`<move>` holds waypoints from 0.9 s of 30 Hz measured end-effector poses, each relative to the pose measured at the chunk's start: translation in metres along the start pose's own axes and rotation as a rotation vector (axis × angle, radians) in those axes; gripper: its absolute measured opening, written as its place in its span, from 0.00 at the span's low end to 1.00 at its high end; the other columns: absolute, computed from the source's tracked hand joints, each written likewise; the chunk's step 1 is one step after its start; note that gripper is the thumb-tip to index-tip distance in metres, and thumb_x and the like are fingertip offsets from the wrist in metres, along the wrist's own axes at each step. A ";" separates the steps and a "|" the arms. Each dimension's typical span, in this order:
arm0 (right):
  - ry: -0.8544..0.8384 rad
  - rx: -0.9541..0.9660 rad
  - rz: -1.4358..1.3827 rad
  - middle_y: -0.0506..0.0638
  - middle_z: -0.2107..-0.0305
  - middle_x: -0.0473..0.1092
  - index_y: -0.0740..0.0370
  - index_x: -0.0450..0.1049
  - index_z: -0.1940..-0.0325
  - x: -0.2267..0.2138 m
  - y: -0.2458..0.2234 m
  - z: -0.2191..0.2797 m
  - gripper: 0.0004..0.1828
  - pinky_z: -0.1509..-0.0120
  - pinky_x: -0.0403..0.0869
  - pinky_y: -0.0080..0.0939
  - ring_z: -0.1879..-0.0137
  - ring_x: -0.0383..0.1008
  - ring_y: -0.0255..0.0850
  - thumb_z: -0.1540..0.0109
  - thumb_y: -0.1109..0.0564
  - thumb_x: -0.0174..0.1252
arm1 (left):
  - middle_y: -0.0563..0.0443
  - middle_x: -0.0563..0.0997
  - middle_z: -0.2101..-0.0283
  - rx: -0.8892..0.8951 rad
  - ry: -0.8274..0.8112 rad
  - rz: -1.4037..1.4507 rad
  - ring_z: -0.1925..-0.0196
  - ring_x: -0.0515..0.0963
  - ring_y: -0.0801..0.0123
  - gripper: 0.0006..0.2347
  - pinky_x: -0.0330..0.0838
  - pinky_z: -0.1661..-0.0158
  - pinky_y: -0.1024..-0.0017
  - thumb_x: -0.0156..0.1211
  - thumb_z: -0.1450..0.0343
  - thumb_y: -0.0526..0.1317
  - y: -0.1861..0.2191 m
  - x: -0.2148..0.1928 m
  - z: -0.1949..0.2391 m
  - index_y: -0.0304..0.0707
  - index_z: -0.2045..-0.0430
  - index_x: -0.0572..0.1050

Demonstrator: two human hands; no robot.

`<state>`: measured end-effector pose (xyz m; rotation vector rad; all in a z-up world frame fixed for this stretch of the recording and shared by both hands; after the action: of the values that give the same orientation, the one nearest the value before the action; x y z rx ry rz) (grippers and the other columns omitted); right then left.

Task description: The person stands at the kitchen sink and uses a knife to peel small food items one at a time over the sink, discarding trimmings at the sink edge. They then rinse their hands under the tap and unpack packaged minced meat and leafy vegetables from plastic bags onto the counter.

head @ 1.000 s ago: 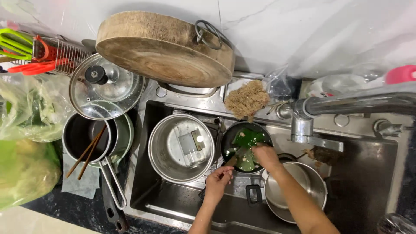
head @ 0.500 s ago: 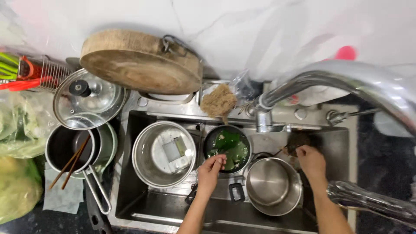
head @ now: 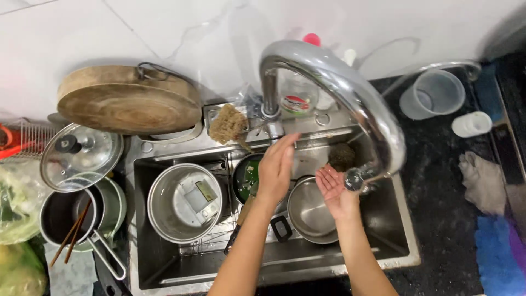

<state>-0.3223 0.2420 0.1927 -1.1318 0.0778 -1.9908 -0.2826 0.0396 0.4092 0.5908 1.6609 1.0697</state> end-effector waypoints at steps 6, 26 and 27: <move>0.183 -0.072 -0.174 0.68 0.41 0.68 0.80 0.63 0.37 -0.008 -0.002 0.016 0.42 0.28 0.67 0.55 0.35 0.69 0.57 0.32 0.34 0.43 | 0.51 0.63 0.27 -0.706 0.374 1.240 0.28 0.63 0.61 0.27 0.53 0.33 0.60 0.32 0.23 0.57 -0.122 0.149 0.086 0.44 0.32 0.62; 0.011 -0.199 0.091 0.62 0.41 0.66 0.74 0.62 0.39 0.013 -0.070 -0.096 0.23 0.26 0.62 0.50 0.30 0.63 0.54 0.30 0.51 0.42 | 0.47 0.76 0.43 -0.747 0.217 1.814 0.44 0.76 0.65 0.22 0.69 0.42 0.70 0.56 0.23 0.50 -0.123 0.298 0.006 0.32 0.41 0.73; 0.006 -0.194 0.096 0.62 0.41 0.66 0.74 0.62 0.39 0.022 -0.068 -0.077 0.23 0.26 0.62 0.50 0.30 0.63 0.54 0.30 0.51 0.42 | 0.47 0.76 0.43 -0.741 0.226 1.816 0.44 0.76 0.65 0.22 0.69 0.42 0.70 0.56 0.23 0.50 -0.122 0.293 0.011 0.32 0.41 0.73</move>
<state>-0.4276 0.2470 0.1909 -1.2206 0.3285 -1.9328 -0.3607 0.2185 0.1586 1.4980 0.3288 2.8498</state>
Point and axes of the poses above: each hand's wrist, its own z-axis away from the middle knuckle, its own x-axis out of the palm, y = z × x, the point moved 7 cm from there along -z, towards the middle knuckle
